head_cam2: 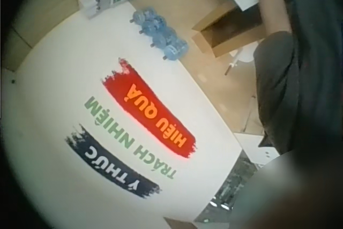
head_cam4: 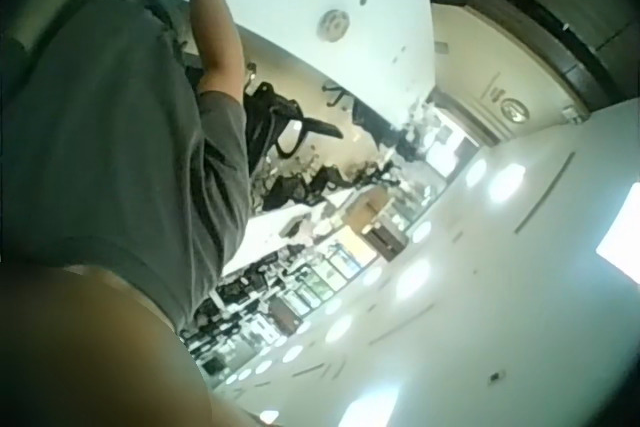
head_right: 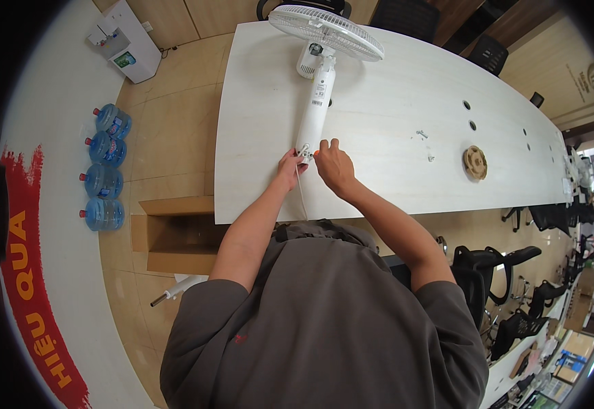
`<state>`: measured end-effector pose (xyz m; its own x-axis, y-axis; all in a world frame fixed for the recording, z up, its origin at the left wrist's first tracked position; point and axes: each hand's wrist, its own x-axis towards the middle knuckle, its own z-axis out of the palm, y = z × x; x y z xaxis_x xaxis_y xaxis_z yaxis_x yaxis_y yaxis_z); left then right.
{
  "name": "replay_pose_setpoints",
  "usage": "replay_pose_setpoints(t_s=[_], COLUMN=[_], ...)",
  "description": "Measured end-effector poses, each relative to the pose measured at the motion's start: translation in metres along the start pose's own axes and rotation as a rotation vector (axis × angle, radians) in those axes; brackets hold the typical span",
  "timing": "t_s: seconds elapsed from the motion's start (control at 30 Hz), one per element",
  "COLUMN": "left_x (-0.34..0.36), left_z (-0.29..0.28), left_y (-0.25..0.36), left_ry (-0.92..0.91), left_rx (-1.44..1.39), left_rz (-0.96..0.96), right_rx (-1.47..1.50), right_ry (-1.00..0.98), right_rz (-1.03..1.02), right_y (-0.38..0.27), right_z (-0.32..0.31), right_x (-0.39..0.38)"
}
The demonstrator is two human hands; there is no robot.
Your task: Using a screwdriver to repair or assemble the base of a white electric fan.
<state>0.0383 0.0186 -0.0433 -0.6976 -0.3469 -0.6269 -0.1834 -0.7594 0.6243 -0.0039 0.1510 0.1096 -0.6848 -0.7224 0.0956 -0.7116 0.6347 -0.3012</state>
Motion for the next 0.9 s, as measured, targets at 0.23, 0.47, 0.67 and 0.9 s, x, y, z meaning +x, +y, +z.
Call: replay_pose_setpoints(t_s=[0.23,0.47,0.67,0.9], left_x=[0.004,0.003,0.002,0.002], left_z=[-0.003,0.0,-0.002,0.0], left_y=[-0.002,-0.002,-0.002,-0.003], left_ry=[0.004,-0.006,0.004,0.012], left_rx=[0.007,0.013,-0.01,-0.014], left_rz=[-0.002,0.001,0.005,0.013], right_rx=[-0.028,-0.013,0.072,0.155], right_ry=[-0.044,-0.083,0.112,-0.049], right_rz=[-0.107,-0.401,-0.28,-0.111], right_y=[-0.001,0.02,0.002,0.022], right_z=[-0.004,-0.003,-0.012,-0.001], right_x=[0.0,0.003,0.0,0.002])
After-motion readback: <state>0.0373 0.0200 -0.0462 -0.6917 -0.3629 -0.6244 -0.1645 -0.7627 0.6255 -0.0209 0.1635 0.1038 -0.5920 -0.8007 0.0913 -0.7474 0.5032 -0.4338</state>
